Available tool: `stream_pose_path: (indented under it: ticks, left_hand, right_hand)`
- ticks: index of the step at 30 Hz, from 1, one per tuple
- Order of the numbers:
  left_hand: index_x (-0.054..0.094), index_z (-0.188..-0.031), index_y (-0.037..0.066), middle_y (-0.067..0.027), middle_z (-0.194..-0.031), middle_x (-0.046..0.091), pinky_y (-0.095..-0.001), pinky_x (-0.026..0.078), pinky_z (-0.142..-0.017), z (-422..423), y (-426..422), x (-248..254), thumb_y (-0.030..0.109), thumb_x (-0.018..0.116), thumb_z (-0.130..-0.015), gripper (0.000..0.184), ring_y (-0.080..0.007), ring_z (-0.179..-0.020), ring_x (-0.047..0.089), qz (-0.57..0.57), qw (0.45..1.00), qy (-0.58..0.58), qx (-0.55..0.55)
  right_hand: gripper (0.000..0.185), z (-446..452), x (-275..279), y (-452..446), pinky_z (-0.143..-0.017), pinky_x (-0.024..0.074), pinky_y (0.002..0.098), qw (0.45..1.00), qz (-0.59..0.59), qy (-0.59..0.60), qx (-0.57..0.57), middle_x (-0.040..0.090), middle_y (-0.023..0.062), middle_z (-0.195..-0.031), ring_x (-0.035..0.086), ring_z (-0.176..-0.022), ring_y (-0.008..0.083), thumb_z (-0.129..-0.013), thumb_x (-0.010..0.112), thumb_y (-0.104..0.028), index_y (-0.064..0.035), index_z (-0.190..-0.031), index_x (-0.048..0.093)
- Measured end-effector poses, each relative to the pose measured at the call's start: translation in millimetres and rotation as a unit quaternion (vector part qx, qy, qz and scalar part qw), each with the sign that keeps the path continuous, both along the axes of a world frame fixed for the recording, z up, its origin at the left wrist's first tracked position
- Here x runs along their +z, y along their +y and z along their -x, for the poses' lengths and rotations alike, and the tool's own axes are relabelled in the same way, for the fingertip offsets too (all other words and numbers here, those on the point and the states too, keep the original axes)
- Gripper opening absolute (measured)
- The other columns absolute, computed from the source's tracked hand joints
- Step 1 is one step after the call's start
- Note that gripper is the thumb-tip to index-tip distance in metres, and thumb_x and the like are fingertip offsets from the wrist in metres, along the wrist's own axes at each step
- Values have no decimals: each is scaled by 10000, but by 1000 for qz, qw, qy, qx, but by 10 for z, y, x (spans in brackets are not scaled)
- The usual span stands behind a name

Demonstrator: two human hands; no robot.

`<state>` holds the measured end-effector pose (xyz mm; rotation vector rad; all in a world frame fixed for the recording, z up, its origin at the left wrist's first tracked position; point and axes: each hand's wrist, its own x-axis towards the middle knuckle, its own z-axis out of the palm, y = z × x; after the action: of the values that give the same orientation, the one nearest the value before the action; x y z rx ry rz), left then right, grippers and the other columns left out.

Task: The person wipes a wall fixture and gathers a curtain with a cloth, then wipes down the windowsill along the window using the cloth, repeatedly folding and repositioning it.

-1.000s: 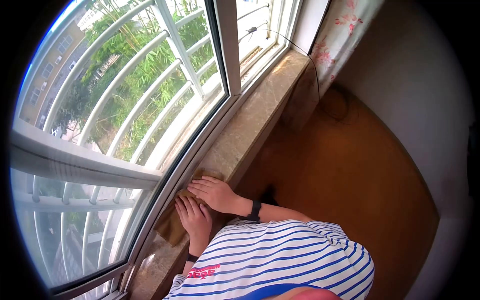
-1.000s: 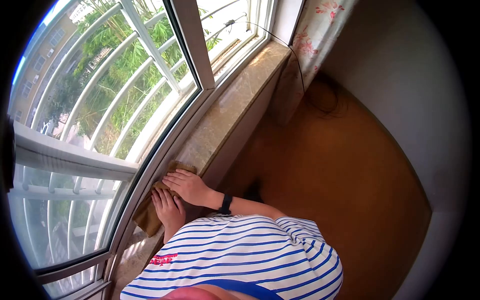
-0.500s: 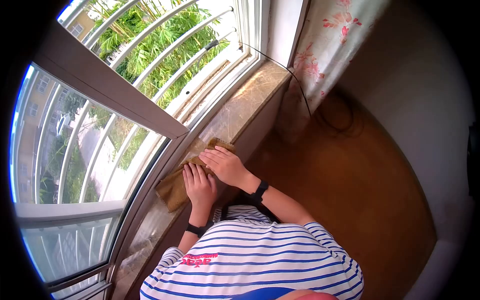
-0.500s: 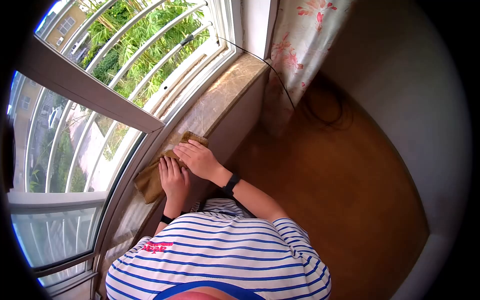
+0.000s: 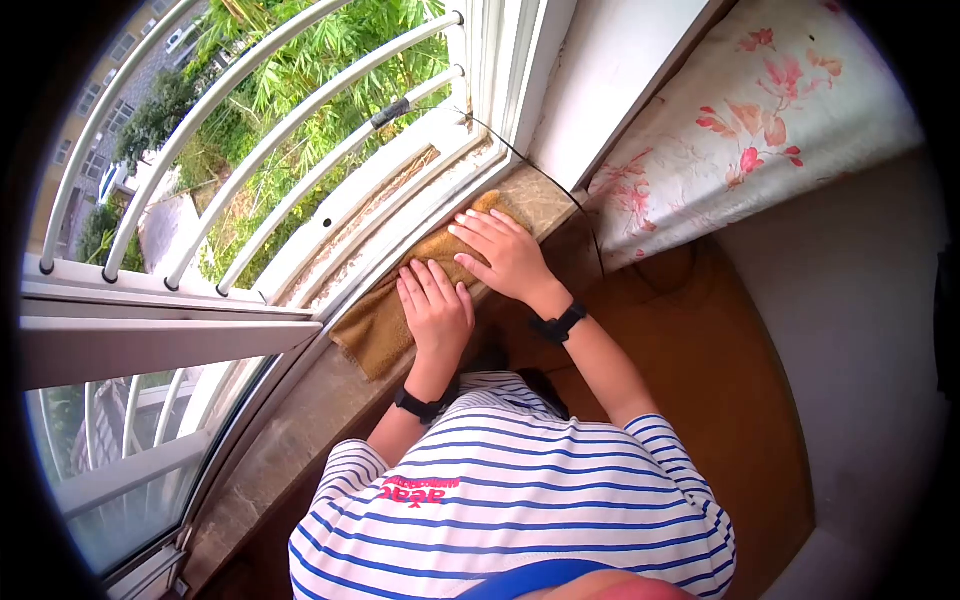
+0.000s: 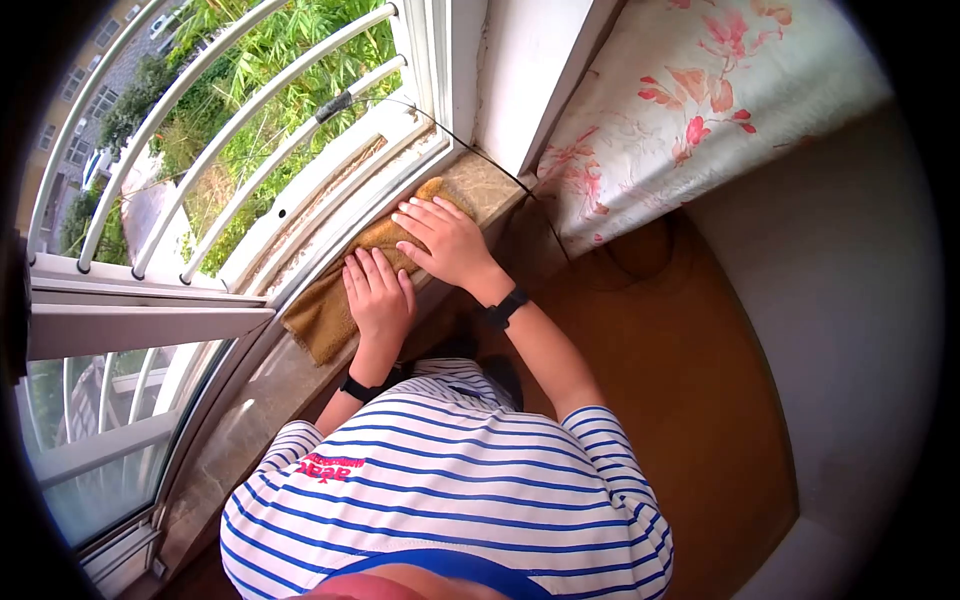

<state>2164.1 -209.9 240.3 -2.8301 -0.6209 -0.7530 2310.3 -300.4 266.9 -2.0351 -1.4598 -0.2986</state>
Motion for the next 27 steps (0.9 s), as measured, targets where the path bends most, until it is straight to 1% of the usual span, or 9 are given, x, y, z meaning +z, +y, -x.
stream_pose_path:
  ticks: [4, 6, 8, 10, 13, 15, 16, 19, 27]
  left_hand:
    - [564, -1293, -104, -330, -1321, 552, -548, 381, -1105, -366, -204, 111, 291, 564, -945, 526, -497, -1248, 519, 32, 999, 16, -8]
    - [569, -1287, -106, -326, -1323, 551, -546, 380, -1106, -462, -273, 127, 286, 579, -945, 521, -498, -1255, 513, 66, 998, -6, -21]
    - [576, -1278, -111, -332, -1312, 554, -554, 384, -1101, -518, -371, 176, 285, 595, -930, 528, -502, -1250, 510, 83, 996, -12, -13]
    - [597, -1245, -118, -336, -1290, 565, -561, 387, -1099, -522, -507, 149, 290, 605, -906, 530, -511, -1244, 511, 67, 998, 1, 13]
    - [578, -1276, -105, -328, -1325, 547, -549, 366, -1120, -356, -697, 180, 315, 592, -919, 552, -494, -1272, 498, 50, 993, 28, 100]
    - [559, -1329, -49, -267, -1399, 523, -506, 335, -1156, -228, -813, 200, 356, 571, -942, 561, -422, -1337, 472, 83, 996, -5, 38]
    - [559, -1329, -49, -267, -1399, 523, -506, 335, -1156, -184, -895, 204, 356, 571, -942, 561, -422, -1337, 472, 82, 993, -7, 83]
    - [563, -1359, 53, -149, -1476, 499, -439, 313, -1187, -95, -1029, 230, 398, 569, -954, 531, -303, -1406, 430, 121, 989, -61, 61]
    - [605, -1317, 86, -119, -1493, 491, -458, 340, -1174, 259, -1182, 67, 417, 613, -923, 514, -308, -1414, 426, 111, 988, -89, 53]
  right_hand:
    - [503, -423, 58, -180, -1114, 401, 442, 1000, 3, 15, -25, 583, 115, -1397, 544, -1296, 260, -908, 674, -369, -78, -1312, 609]
    - [824, -556, 27, -228, -1113, 399, 453, 998, -32, 4, -62, 443, 207, -1510, 503, -1321, 367, -849, 730, -441, 24, -1456, 422]
    - [903, -558, 17, -320, -1125, 379, 460, 992, 13, 28, -122, 419, 262, -1507, 450, -1366, 400, -827, 750, -466, 70, -1457, 387]
    - [869, -505, -46, -406, -1117, 383, 458, 995, 15, -1, -97, 434, 268, -1491, 447, -1370, 401, -856, 724, -458, 68, -1459, 387]
    - [806, -354, -81, -560, -1169, 303, 458, 990, 98, 3, -105, 408, 259, -1511, 404, -1400, 380, -912, 651, -446, 63, -1472, 377]
    - [792, -301, -139, -644, -1183, 278, 477, 989, 109, -31, -100, 395, 266, -1516, 382, -1417, 380, -938, 602, -456, 67, -1480, 360]
    - [781, -283, -159, -688, -1188, 268, 486, 988, 109, -52, -95, 386, 271, -1520, 374, -1422, 384, -947, 587, -452, 69, -1482, 356]
    - [706, -251, -235, -813, -1192, 254, 507, 988, 111, -66, -85, 343, 284, -1540, 342, -1429, 430, -974, 548, -425, 55, -1465, 381]
    - [652, 1, -102, -1046, -1205, 194, 546, 982, 147, -74, 89, 279, 287, -1575, 248, -1475, 442, -1010, 491, -399, 38, -1478, 368]
